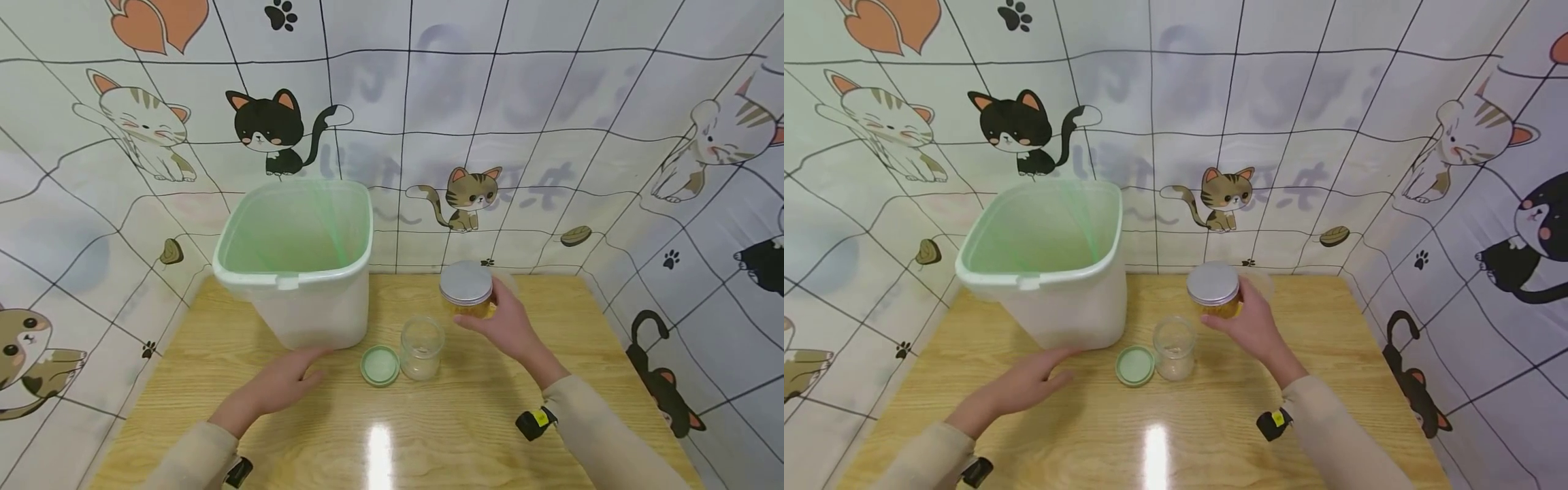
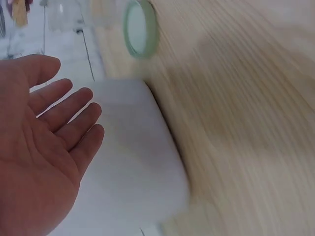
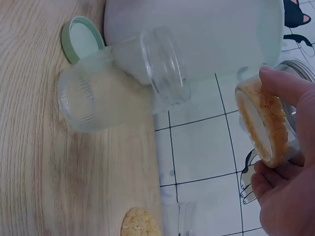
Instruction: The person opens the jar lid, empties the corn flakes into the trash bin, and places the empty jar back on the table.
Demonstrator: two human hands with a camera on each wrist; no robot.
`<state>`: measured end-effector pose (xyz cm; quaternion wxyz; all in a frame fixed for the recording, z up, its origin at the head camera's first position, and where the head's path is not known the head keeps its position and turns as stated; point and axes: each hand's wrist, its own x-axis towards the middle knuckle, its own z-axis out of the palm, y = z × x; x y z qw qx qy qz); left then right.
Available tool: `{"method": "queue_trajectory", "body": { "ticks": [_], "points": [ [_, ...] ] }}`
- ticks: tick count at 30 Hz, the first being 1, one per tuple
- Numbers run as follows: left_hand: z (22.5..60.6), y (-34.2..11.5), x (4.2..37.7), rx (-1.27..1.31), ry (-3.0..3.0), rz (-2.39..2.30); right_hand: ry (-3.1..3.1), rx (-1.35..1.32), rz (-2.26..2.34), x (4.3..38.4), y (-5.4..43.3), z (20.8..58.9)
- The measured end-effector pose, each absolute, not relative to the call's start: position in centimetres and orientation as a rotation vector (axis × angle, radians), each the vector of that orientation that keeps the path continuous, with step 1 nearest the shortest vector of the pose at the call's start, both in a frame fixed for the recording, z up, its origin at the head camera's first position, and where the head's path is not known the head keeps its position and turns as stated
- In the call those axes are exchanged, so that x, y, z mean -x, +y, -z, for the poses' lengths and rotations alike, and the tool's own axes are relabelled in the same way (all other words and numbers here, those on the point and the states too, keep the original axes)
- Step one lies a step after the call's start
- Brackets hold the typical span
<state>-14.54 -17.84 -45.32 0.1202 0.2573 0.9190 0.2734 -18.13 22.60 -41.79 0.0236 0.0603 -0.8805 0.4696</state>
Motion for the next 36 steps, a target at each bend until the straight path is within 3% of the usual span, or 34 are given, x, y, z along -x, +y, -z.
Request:
{"method": "queue_trajectory", "body": {
  "ticks": [5,17,28,36],
  "points": [
    [44.1,-14.5,15.1,-0.867,2.629,-0.852,-2.745,-0.273,-1.491,17.2,21.8,40.9],
    [39.8,-8.6,16.4,-0.831,2.526,-1.094,-2.793,-0.539,-1.419,15.1,19.2,40.6],
    [39.2,-6.9,16.3,-1.014,2.438,-1.221,-2.849,-0.734,-1.451,14.1,16.9,41.6],
    [39.4,-7.1,16.0,-1.236,2.565,-0.967,-2.814,-0.843,-1.423,13.7,15.9,43.1]
  ]
}}
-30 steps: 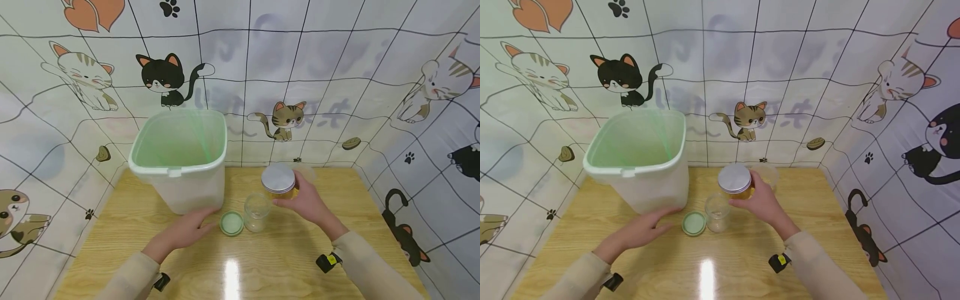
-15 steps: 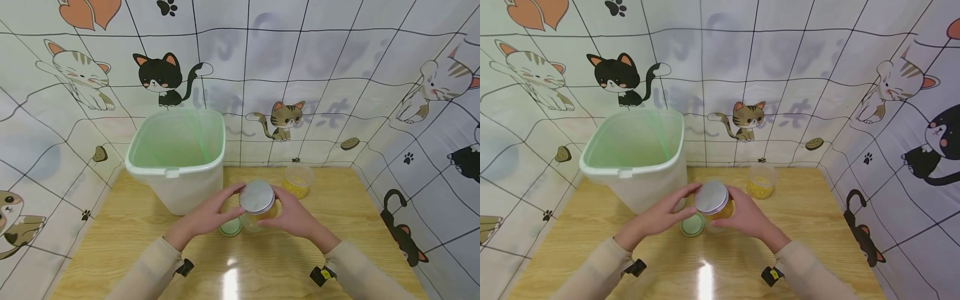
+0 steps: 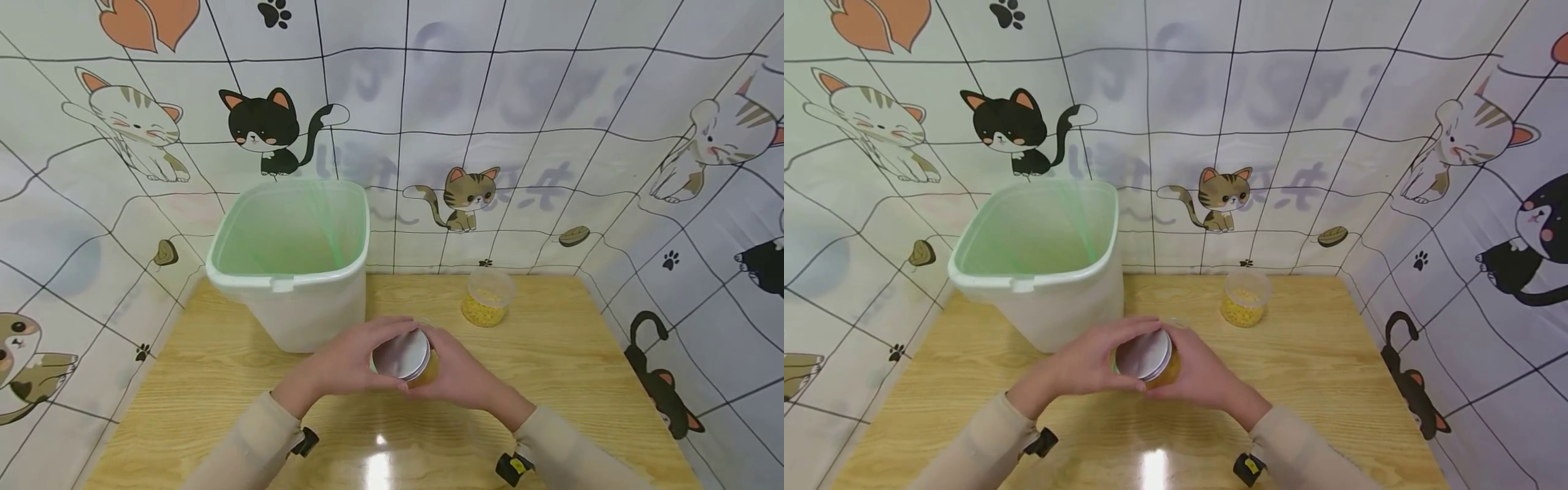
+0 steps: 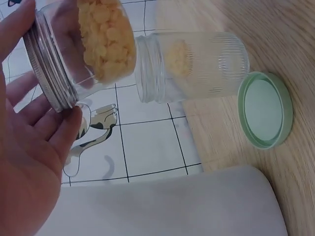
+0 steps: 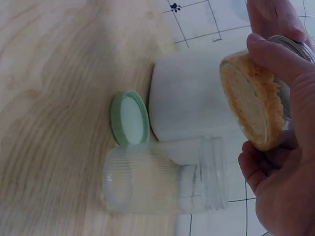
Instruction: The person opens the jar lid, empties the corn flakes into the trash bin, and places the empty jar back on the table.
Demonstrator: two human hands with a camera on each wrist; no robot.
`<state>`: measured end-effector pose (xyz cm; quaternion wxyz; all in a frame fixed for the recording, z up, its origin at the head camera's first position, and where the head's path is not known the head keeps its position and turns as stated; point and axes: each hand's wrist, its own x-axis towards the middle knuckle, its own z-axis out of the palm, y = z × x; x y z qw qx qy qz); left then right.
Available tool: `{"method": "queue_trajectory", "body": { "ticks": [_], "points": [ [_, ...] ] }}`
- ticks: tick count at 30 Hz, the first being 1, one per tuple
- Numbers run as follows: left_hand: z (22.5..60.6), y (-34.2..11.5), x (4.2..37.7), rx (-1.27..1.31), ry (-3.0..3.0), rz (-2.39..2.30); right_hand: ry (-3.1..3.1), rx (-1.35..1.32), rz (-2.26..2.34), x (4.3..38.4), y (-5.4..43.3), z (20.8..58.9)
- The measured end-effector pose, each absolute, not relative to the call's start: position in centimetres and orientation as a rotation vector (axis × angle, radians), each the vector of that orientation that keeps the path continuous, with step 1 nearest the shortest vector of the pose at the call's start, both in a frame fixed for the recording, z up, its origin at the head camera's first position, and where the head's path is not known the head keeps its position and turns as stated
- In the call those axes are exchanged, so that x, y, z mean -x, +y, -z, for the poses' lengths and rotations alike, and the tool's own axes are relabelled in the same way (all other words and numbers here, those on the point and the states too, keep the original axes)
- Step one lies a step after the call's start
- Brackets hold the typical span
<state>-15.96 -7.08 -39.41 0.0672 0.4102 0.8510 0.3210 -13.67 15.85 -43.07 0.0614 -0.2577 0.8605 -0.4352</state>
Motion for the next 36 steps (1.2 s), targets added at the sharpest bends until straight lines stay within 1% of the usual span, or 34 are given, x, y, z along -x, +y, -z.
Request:
{"method": "queue_trajectory", "body": {
  "ticks": [4,12,18,21,29,36],
  "points": [
    [39.4,-7.1,15.7,-1.364,2.663,-0.875,2.636,0.797,1.338,13.4,15.5,43.6],
    [40.2,-6.8,15.7,-1.528,2.79,-0.899,2.686,0.707,1.426,12.6,14.9,43.9],
    [41.3,-6.7,15.6,-1.667,2.898,-0.839,2.76,0.627,1.374,12.3,14.7,43.9],
    [41.7,-6.7,15.5,-1.691,2.934,-0.816,2.794,0.63,1.355,12.1,14.6,44.0],
    [42.1,-6.2,14.7,-1.563,3.009,-0.843,2.977,0.605,1.222,11.6,14.0,44.1],
    [41.8,-4.8,13.6,-1.25,3.196,-0.868,3.114,0.483,1.117,11.5,13.5,44.1]
  ]
}}
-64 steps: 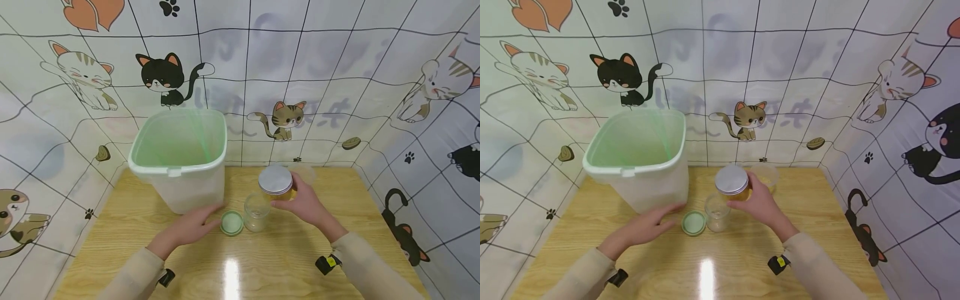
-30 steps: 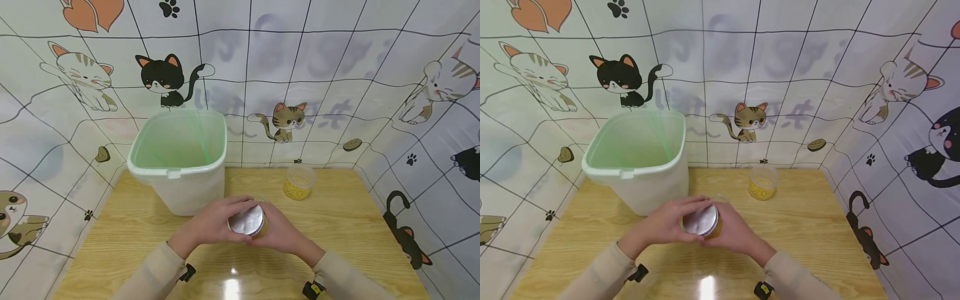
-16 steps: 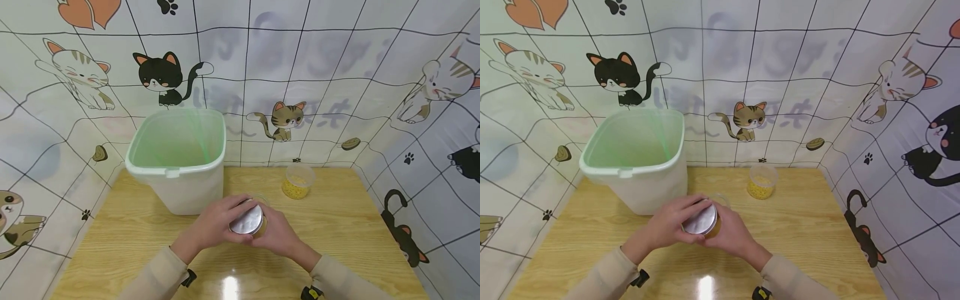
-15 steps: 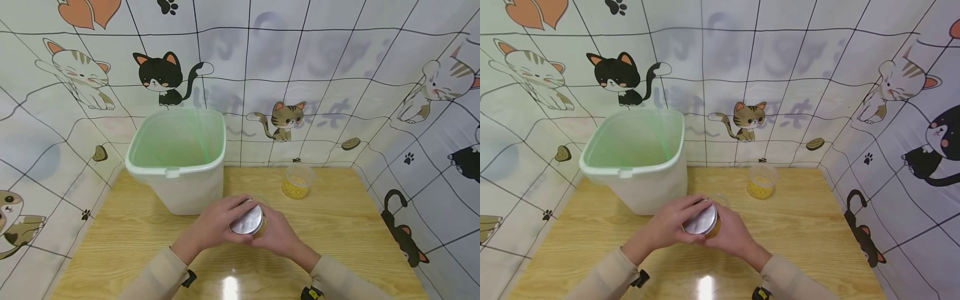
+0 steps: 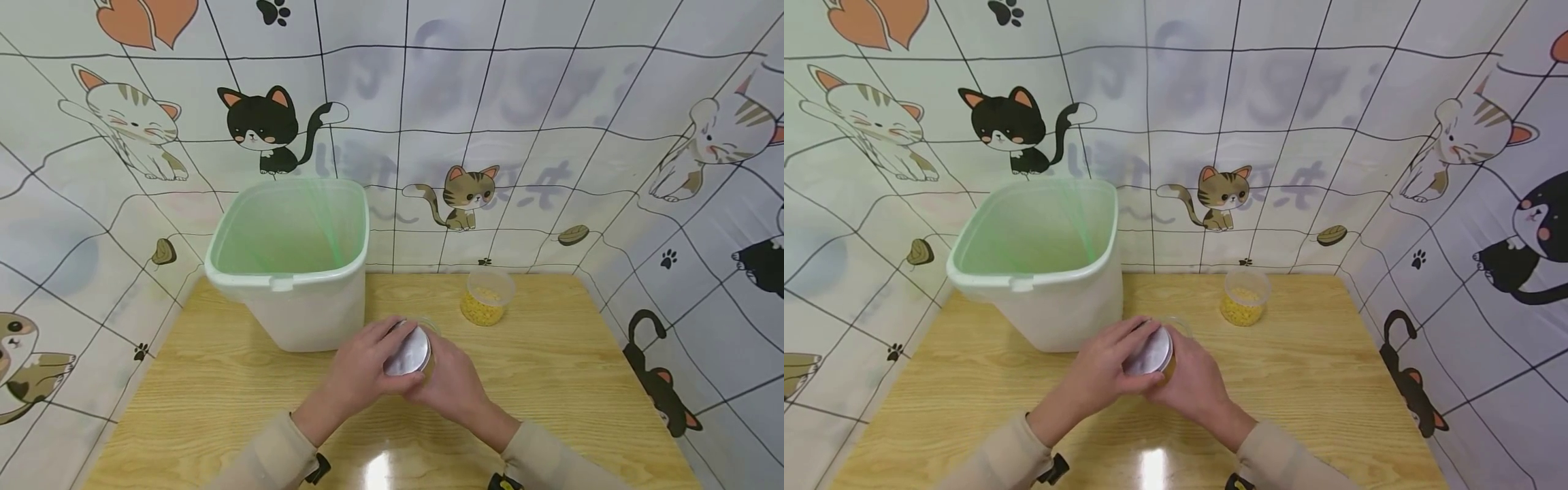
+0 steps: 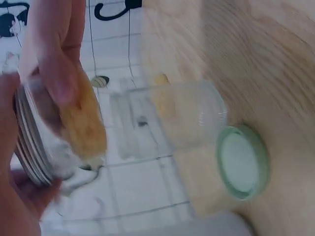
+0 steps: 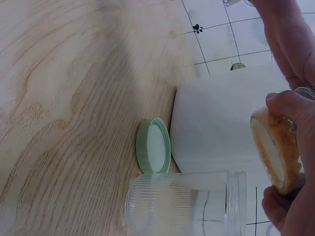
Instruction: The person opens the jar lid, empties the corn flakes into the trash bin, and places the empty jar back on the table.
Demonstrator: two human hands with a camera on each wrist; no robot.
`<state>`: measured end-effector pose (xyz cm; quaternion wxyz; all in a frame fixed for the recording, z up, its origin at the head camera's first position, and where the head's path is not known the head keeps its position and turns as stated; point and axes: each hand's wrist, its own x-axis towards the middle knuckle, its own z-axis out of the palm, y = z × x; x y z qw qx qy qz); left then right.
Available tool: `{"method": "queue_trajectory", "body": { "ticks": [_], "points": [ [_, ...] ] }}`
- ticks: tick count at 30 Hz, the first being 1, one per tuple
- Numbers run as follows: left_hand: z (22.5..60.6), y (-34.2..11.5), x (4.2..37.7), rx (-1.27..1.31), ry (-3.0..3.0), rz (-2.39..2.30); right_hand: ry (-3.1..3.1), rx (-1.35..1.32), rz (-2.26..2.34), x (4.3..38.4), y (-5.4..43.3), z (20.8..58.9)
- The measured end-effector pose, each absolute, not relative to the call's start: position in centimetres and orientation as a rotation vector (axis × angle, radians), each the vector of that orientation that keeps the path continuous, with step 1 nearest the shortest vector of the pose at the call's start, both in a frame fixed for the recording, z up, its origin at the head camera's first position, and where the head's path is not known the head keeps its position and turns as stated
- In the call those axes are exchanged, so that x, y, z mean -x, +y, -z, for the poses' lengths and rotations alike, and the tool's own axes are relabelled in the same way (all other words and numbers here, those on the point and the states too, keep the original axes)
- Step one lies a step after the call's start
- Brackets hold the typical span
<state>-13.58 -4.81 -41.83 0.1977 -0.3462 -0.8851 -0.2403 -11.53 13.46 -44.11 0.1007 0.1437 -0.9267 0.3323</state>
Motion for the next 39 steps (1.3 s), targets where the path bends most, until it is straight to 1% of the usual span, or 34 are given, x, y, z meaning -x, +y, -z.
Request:
{"method": "queue_trajectory", "body": {
  "ticks": [4,7,11,14,19,23,29,31,34,39],
  "points": [
    [41.1,-4.1,12.7,0.849,-2.544,0.655,-2.73,-0.427,-0.957,11.4,13.6,44.2],
    [40.5,-4.3,12.6,0.868,-2.653,0.69,-2.742,-0.45,-0.982,11.4,14.0,44.2],
    [39.9,-5.3,13.4,1.057,-2.798,0.862,-2.784,-0.482,-0.991,11.5,14.4,44.1],
    [39.7,-6.2,14.3,1.256,-2.811,1.017,-2.786,-0.535,-1.022,11.7,14.6,44.2],
    [39.2,-7.1,15.3,1.495,-2.791,1.098,-2.781,-0.57,-1.094,11.8,14.7,44.4],
    [39.0,-7.3,15.4,1.458,-2.826,1.07,-2.805,-0.543,-1.067,11.6,14.6,44.5],
    [39.3,-6.6,15.0,1.171,-2.873,0.81,-2.819,-0.512,-1.009,11.6,14.5,44.6],
    [39.5,-6.4,14.9,1.115,-2.882,0.752,-2.824,-0.51,-1.006,11.6,14.4,44.6],
    [39.7,-6.4,14.9,1.169,-2.87,0.739,-2.822,-0.514,-1.025,11.6,14.4,44.6],
    [39.6,-7.0,15.3,1.42,-2.851,0.947,-2.813,-0.538,-1.016,11.6,14.4,44.7]
  ]
}}
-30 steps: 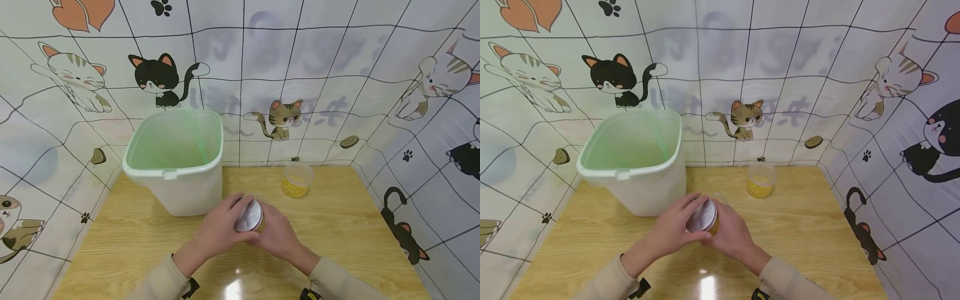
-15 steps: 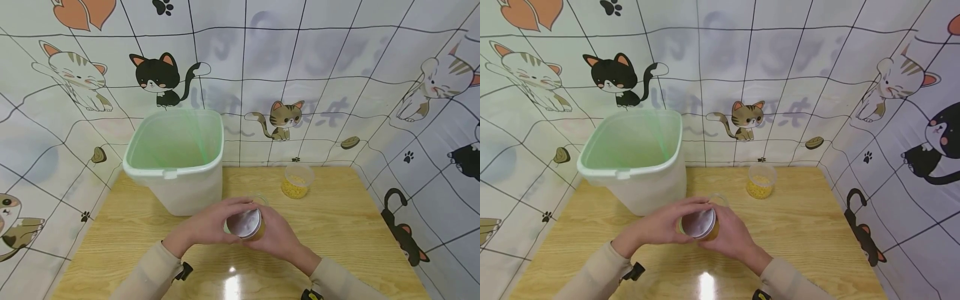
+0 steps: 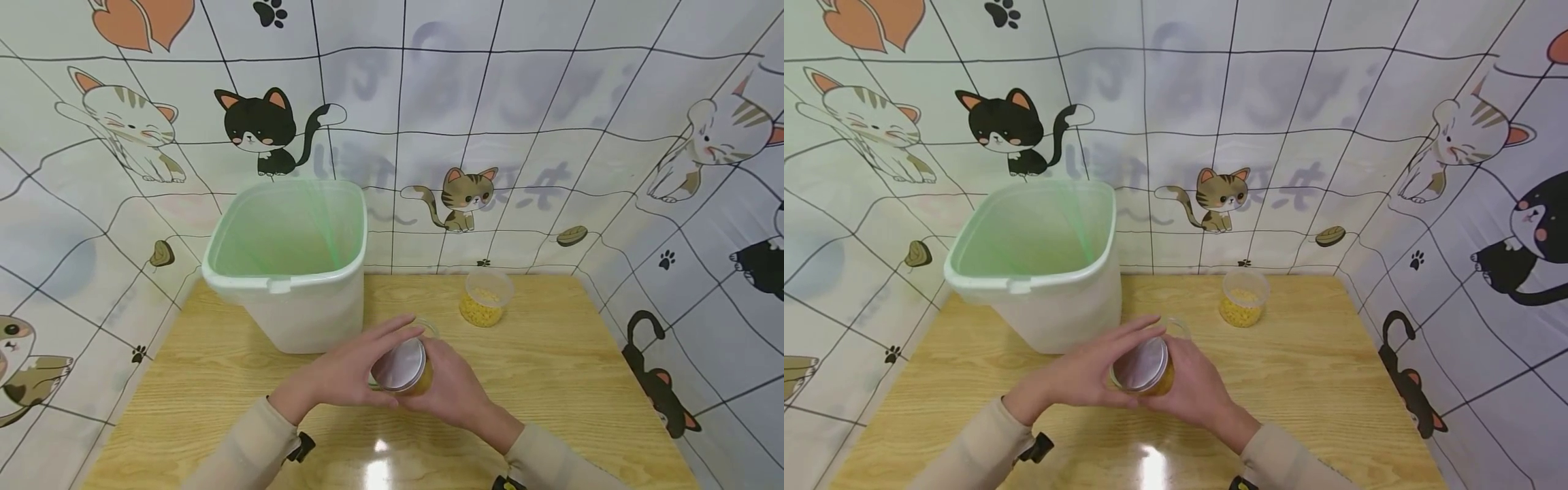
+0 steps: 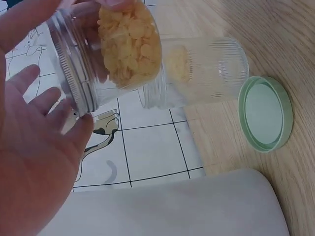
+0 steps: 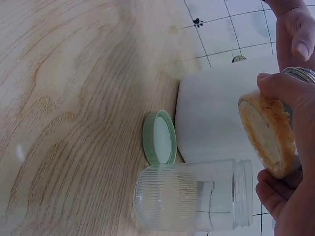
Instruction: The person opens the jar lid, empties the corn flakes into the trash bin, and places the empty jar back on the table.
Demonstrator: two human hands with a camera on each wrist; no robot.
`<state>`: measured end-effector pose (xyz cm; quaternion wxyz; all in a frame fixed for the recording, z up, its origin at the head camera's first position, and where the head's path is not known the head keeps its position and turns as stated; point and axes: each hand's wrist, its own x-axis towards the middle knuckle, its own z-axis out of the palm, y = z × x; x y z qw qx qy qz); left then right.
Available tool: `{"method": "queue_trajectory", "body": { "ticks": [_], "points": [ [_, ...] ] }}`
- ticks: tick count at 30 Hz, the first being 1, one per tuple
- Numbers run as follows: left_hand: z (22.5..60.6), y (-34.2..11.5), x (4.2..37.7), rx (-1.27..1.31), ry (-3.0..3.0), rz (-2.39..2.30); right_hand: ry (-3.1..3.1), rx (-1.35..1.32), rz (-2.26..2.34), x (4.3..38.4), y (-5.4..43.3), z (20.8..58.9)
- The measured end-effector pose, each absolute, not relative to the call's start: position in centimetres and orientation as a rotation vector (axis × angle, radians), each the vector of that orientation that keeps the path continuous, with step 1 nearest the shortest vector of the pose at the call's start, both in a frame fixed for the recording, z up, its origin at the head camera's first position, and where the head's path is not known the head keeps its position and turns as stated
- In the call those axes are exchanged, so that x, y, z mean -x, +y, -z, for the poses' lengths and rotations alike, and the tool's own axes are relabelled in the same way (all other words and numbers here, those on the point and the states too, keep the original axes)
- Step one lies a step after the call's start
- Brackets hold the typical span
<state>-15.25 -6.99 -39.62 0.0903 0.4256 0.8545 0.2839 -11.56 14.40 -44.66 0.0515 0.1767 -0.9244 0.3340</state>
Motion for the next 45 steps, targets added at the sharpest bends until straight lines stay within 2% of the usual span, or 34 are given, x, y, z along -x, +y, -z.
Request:
{"method": "queue_trajectory", "body": {
  "ticks": [4,11,20,25,32,39,45],
  "points": [
    [39.53,-7.21,15.32,-1.253,2.47,-0.897,-2.812,-0.547,-0.999,11.55,14.31,44.9],
    [39.85,-6.72,15.36,-1.08,2.734,-0.773,-2.799,-0.538,-0.998,11.47,13.95,44.84],
    [39.53,-7.07,15.49,-1.356,2.51,-0.863,-2.803,-0.53,-1.048,11.52,14.07,44.58],
    [39.43,-7.15,15.5,-1.334,2.45,-0.923,-2.799,-0.519,-1.054,11.57,14.22,44.61],
    [39.65,-6.9,15.39,-1.219,2.707,-0.784,-2.783,-0.554,-0.988,11.48,14.3,44.7],
    [39.38,-7.1,15.42,-1.385,2.548,-0.835,-2.804,-0.534,-1.03,11.43,14.34,44.47],
    [39.27,-7.05,15.24,-1.282,2.629,-0.845,-2.791,-0.534,-0.998,11.34,14.29,44.62]
  ]
}}
